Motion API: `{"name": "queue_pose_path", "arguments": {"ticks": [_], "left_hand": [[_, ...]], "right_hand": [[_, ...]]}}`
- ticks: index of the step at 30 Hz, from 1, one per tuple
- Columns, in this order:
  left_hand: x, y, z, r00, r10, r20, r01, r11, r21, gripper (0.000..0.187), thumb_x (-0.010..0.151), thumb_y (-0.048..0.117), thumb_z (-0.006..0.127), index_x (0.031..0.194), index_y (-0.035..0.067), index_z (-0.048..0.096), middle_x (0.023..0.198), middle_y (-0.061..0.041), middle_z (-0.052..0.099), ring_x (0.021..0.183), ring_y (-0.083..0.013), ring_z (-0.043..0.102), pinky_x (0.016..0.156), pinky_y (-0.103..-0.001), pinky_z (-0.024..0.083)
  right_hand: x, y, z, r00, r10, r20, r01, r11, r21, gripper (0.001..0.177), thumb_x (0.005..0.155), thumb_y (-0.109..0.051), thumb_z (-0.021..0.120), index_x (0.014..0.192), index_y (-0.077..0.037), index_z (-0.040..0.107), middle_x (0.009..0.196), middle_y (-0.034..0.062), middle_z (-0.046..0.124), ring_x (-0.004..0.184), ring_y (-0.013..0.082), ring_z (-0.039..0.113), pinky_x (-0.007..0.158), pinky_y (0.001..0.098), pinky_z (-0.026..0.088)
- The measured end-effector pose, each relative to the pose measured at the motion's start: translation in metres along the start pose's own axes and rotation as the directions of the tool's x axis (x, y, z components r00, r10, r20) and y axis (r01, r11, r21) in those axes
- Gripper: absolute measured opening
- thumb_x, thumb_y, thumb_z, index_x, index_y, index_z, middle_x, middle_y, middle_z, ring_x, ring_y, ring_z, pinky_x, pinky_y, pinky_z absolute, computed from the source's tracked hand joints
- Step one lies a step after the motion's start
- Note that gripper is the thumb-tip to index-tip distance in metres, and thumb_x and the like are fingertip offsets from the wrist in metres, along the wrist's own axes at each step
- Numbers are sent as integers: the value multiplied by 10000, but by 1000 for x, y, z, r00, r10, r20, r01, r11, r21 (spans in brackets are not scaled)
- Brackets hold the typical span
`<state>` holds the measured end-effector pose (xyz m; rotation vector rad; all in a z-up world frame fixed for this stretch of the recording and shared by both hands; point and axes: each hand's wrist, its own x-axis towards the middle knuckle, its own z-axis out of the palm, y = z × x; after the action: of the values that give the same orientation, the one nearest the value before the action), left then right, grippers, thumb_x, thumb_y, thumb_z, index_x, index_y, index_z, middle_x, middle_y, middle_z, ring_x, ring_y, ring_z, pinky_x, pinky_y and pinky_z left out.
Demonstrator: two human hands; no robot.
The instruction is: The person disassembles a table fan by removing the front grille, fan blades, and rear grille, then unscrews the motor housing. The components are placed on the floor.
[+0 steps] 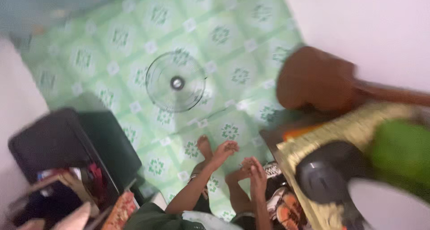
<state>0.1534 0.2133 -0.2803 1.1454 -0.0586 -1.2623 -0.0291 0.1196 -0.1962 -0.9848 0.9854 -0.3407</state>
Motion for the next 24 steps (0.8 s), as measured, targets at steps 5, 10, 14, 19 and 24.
{"name": "queue_pose_path", "arguments": {"ticks": [5,10,14,19,24], "left_hand": [[3,72,75,961,139,239,-183,967,174,365,958,-58,558,1303,45,619,1185,-72,695,1128,-200,674,959,-350,547],[-11,153,159,891,140,432,-261,936,236,419,937,-59,566,1338,59,592,1213,-55,690,1166,-171,654,962,-326,525],[-50,199,238,865,112,489,-286,911,297,360,979,-8,618,1333,55,613,1195,-59,692,1126,-160,660,945,-321,543],[-111,219,328,781,148,606,-496,736,460,312,973,57,657,1285,42,651,1129,-42,725,1051,-144,693,925,-314,570],[-156,206,390,754,193,628,-587,627,513,301,977,187,725,1236,40,681,1075,-46,740,1005,-153,703,830,-318,568]], "right_hand": [[-61,-104,-14,984,-136,-115,146,986,83,496,1022,-209,577,1433,62,516,1333,192,648,1178,289,654,966,436,542],[-126,-179,-39,915,-293,-277,328,940,90,452,1046,-221,573,1413,42,537,1299,169,657,1191,278,666,1051,412,540],[-166,-216,-58,829,-408,-382,459,887,49,419,1063,-215,581,1405,24,544,1270,159,677,1143,274,672,984,406,541],[-215,-249,-81,757,-433,-489,540,836,96,392,1071,-197,567,1401,13,547,1264,154,674,1139,269,678,1008,402,554],[-247,-267,-106,626,-537,-565,653,758,3,389,1083,-206,575,1399,20,556,1272,152,682,1130,262,688,975,397,567]]}}
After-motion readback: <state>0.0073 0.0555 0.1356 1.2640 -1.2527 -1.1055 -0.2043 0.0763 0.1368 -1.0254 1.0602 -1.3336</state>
